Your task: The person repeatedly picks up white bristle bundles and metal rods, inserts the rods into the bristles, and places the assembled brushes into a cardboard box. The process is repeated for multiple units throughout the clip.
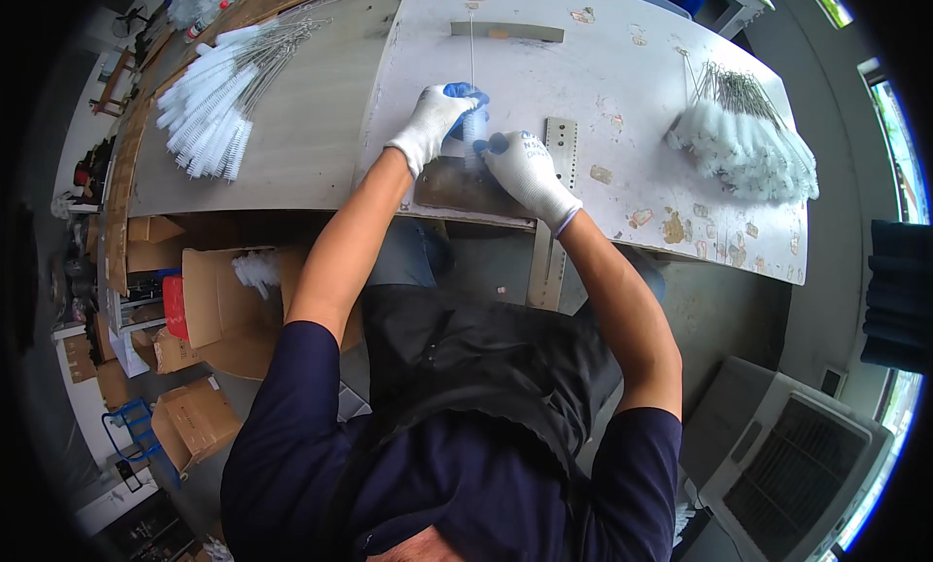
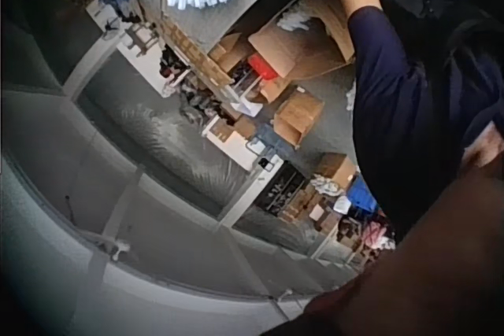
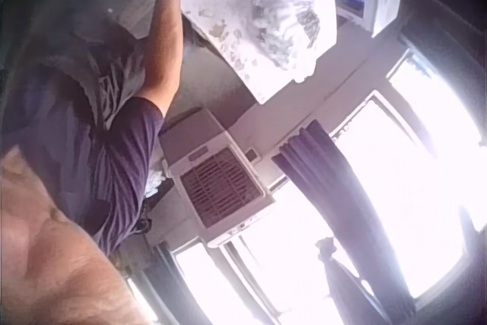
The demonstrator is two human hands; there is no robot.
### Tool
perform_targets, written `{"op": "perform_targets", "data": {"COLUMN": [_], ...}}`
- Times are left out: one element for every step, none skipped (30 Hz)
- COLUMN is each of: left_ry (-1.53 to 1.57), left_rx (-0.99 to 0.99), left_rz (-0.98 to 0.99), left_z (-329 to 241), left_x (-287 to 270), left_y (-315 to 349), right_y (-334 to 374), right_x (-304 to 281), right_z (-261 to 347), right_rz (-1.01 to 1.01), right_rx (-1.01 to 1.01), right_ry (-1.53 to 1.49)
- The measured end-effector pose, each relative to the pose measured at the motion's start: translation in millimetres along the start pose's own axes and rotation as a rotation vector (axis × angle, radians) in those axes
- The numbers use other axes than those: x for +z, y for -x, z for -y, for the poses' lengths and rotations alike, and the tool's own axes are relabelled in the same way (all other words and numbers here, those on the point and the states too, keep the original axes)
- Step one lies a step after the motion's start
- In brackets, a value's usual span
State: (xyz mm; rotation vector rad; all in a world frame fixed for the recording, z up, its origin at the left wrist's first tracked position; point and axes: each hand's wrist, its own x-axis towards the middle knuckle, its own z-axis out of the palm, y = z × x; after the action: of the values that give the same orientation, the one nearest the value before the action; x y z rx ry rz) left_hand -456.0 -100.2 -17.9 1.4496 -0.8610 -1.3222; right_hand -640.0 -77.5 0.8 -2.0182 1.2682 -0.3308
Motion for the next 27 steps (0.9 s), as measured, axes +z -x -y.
{"op": "perform_targets", "data": {"left_ry": [-0.009,-0.041,-0.073,-0.105,-0.131,-0.156,-0.181,-0.17,-0.189,-0.207,-0.23,-0.205,-0.18,-0.157,-0.158,-0.159,-0.158,-0.132,-0.166,-0.188,-0.211,-0.287,-0.347,-0.378,-0.411,-0.385,-0.36], "left_rx": [-0.004,0.013,0.029,0.045,0.043,0.041,0.039,0.064,0.05,0.035,0.025,0.025,0.024,0.029,0.027,0.026,0.032,0.076,0.086,0.066,0.046,0.061,0.068,0.077,0.086,0.076,0.065], "left_rz": [-0.028,-0.05,-0.072,-0.094,-0.095,-0.096,-0.098,-0.085,-0.092,-0.099,-0.108,-0.099,-0.09,-0.081,-0.076,-0.072,-0.065,-0.056,-0.067,-0.075,-0.082,-0.097,-0.104,-0.084,-0.063,0.001,0.067], "left_z": [1,6,11,16,15,13,12,11,10,9,4,7,11,9,10,12,9,11,14,15,15,15,12,12,10,4,-2], "left_x": [3,2,1,0,3,5,7,9,10,10,10,9,7,6,6,6,9,9,9,10,10,10,15,20,24,31,38], "left_y": [0,-3,-7,-10,-9,-8,-7,-6,-4,-2,2,-1,-4,-6,-6,-3,-1,-4,-9,-8,-8,-9,-6,-9,-10,-9,-6], "right_y": [0,1,3,7,11,16,23,28,29,30,30,28,26,22,18,13,6,-1,-7,-10,-14,-16,-15,-17,-18,-17,-15], "right_x": [0,0,2,3,3,-1,-6,-13,-18,-23,-28,-33,-33,-34,-35,-29,-23,-21,-20,-18,-19,-19,-20,-19,-17,-16,-15], "right_z": [-2,-2,-3,-5,-8,-12,-15,-18,-18,-17,-15,-16,-14,-11,-9,-15,-21,-21,-21,-17,-13,-10,-7,-8,-11,-15,-18], "right_rz": [-0.005,-0.007,-0.059,-0.11,-0.164,-0.188,-0.212,-0.234,-0.214,-0.193,-0.176,-0.114,-0.062,-0.016,0.031,0.051,0.043,0.054,0.065,0.048,0.107,0.165,0.228,0.2,0.157,0.112,0.066], "right_rx": [-0.012,-0.028,-0.075,-0.123,-0.169,-0.234,-0.3,-0.365,-0.439,-0.514,-0.592,-0.675,-0.734,-0.793,-0.851,-0.898,-0.937,-0.942,-0.946,-0.998,-0.977,-0.953,-0.919,-0.972,-1.003,-1.024,-1.043], "right_ry": [0.022,0.044,0.107,0.169,0.234,0.221,0.207,0.193,0.23,0.267,0.301,0.407,0.487,0.57,0.653,0.688,0.696,0.723,0.749,0.774,0.823,0.872,0.921,0.89,0.89,0.891,0.892]}}
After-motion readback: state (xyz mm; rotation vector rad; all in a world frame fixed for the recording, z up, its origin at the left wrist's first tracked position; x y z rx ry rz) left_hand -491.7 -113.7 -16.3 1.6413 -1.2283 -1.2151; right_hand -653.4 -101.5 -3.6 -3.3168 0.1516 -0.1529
